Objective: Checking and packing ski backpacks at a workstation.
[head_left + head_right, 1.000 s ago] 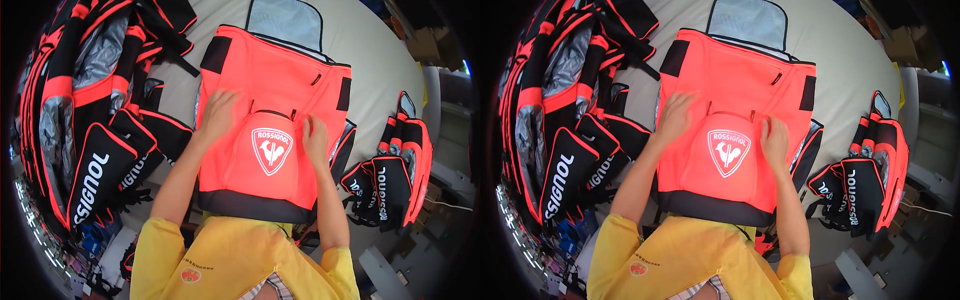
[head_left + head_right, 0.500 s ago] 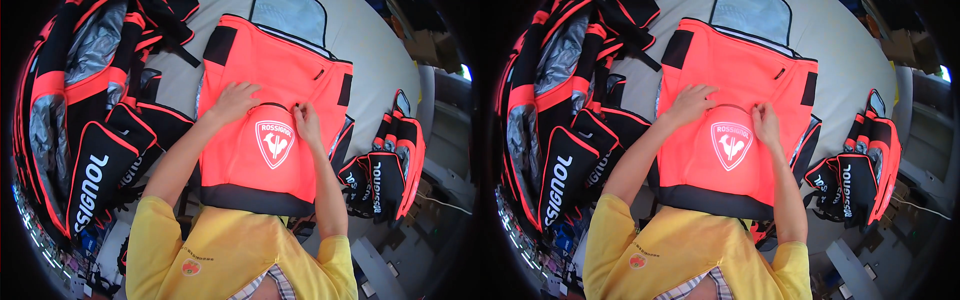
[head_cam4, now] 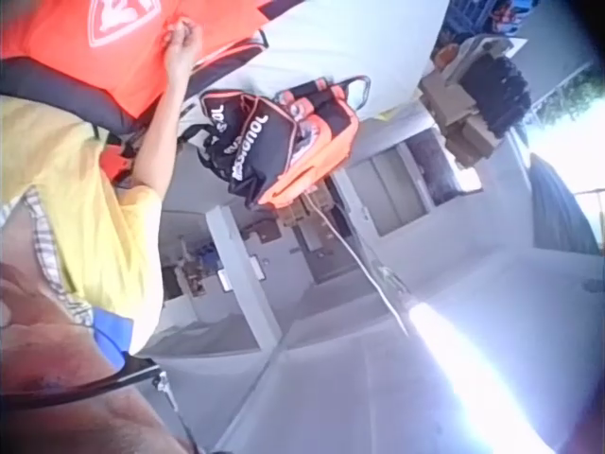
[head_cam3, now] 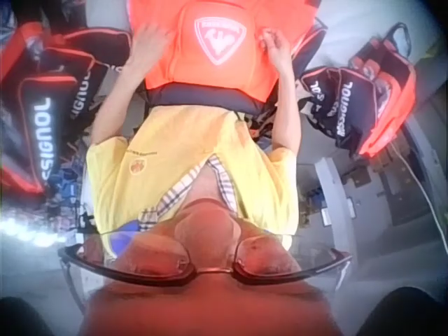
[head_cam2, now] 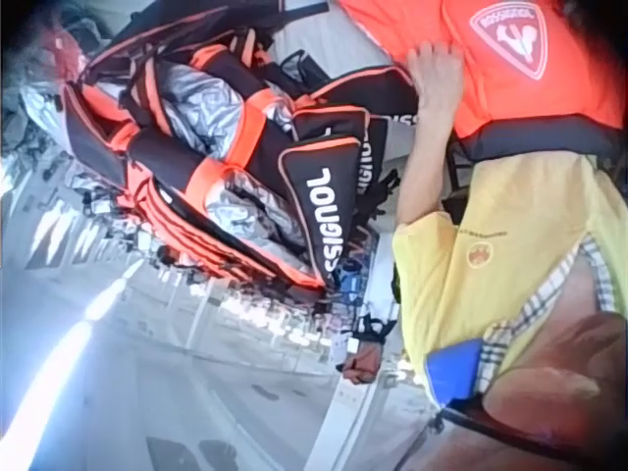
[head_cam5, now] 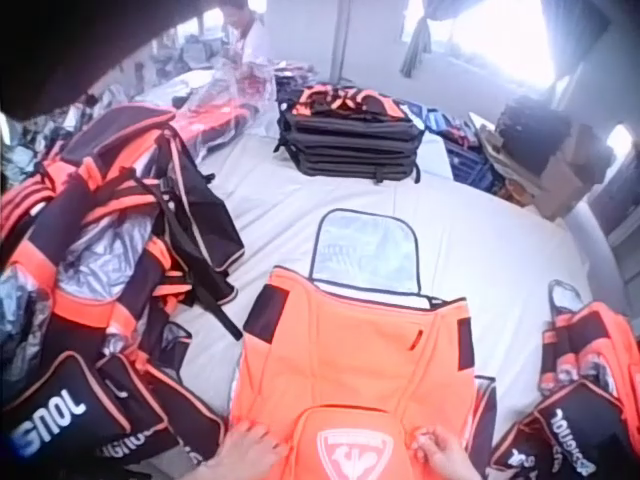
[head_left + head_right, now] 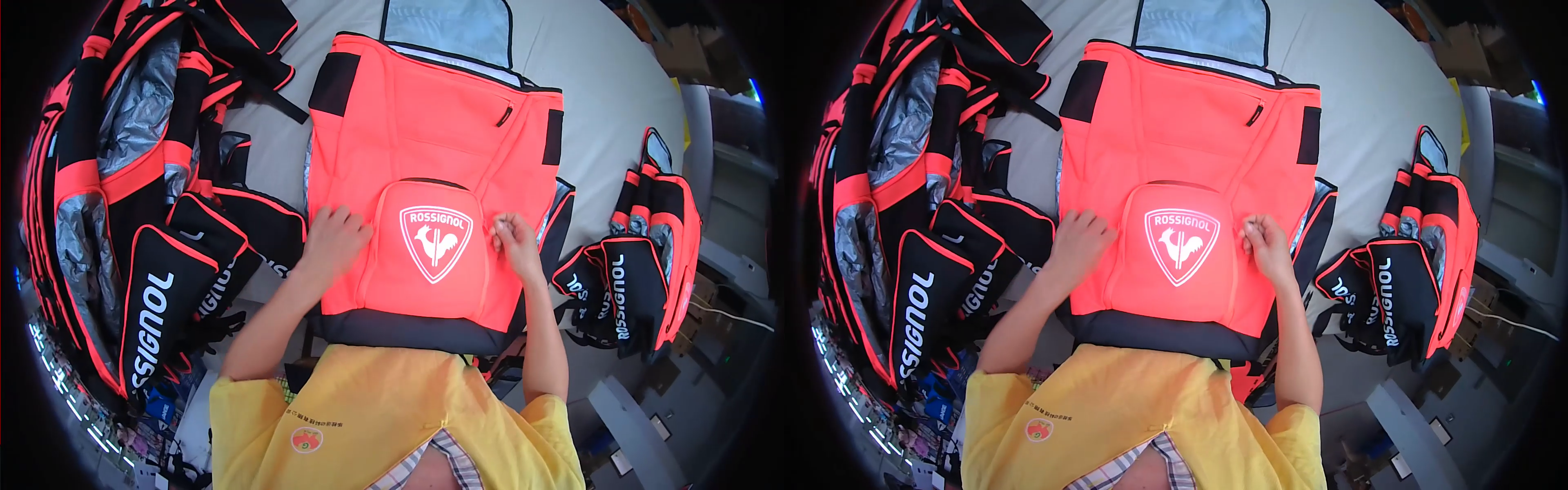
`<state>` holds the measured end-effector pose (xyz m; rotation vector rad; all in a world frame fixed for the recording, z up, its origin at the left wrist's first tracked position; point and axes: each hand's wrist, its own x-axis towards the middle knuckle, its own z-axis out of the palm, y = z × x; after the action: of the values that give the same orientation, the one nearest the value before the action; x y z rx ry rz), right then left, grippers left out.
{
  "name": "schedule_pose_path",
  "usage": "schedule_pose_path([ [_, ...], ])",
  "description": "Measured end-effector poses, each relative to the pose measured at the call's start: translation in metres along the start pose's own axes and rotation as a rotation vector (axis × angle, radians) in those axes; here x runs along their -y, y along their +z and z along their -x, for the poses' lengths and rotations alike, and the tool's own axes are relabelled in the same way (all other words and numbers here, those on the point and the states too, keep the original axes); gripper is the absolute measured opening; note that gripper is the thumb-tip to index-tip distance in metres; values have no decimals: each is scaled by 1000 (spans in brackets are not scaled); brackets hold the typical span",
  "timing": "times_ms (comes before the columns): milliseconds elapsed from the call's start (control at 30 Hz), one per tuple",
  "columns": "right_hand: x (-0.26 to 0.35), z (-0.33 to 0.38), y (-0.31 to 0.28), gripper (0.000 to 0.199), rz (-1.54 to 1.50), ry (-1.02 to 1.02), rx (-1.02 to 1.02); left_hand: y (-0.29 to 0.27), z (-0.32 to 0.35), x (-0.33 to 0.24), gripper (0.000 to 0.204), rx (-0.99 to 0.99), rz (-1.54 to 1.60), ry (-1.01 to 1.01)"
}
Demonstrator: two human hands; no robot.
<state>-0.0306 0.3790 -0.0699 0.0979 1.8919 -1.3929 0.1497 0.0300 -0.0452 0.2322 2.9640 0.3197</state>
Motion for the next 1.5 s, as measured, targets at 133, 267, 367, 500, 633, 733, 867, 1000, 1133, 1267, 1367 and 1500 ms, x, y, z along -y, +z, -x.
schedule_pose_path([
  [133, 7, 59, -12, 9, 113, 50, 58, -33, 46, -30, 15, -17, 117, -134],
  [267, 10, 125, -15, 10, 186, 115, 112, -46, 57, -47, 8, -79, 211, -293],
  [367, -8, 162, -19, 9, 260, 203, 272, -40, 47, -36, 5, -103, 452, -468],
  [500, 37, 153, -12, 8, 363, 228, 337, -33, 39, -43, 7, -208, 371, -359],
  [633, 96, 98, 66, 27, 961, -547, 22, -32, 38, -55, 14, -128, 348, -365],
  [733, 102, 32, 121, 39, 725, -686, 151, -26, 25, -67, 15, -159, 346, -383],
  [867, 34, -42, 155, 65, 1185, -894, 88, -44, 42, -85, 13, 76, 187, -170],
  [1000, 25, -45, 169, 77, 1264, -845, 68, -60, 107, -104, 16, 270, 246, -211],
  [1133, 20, -48, 166, 76, 1209, -787, 84, -81, 113, -59, 37, -112, 632, -710],
  [1267, 33, -16, 154, 78, 1313, -713, 49, -30, 143, -69, 59, -243, 471, -981],
  [1367, 49, 37, 138, 81, 1320, -648, -10, -30, 155, -87, 94, 268, 869, -1161],
  [1500, 49, 117, 117, 92, 1184, -543, 245, -20, 170, -98, 102, 49, 1124, -1093],
])
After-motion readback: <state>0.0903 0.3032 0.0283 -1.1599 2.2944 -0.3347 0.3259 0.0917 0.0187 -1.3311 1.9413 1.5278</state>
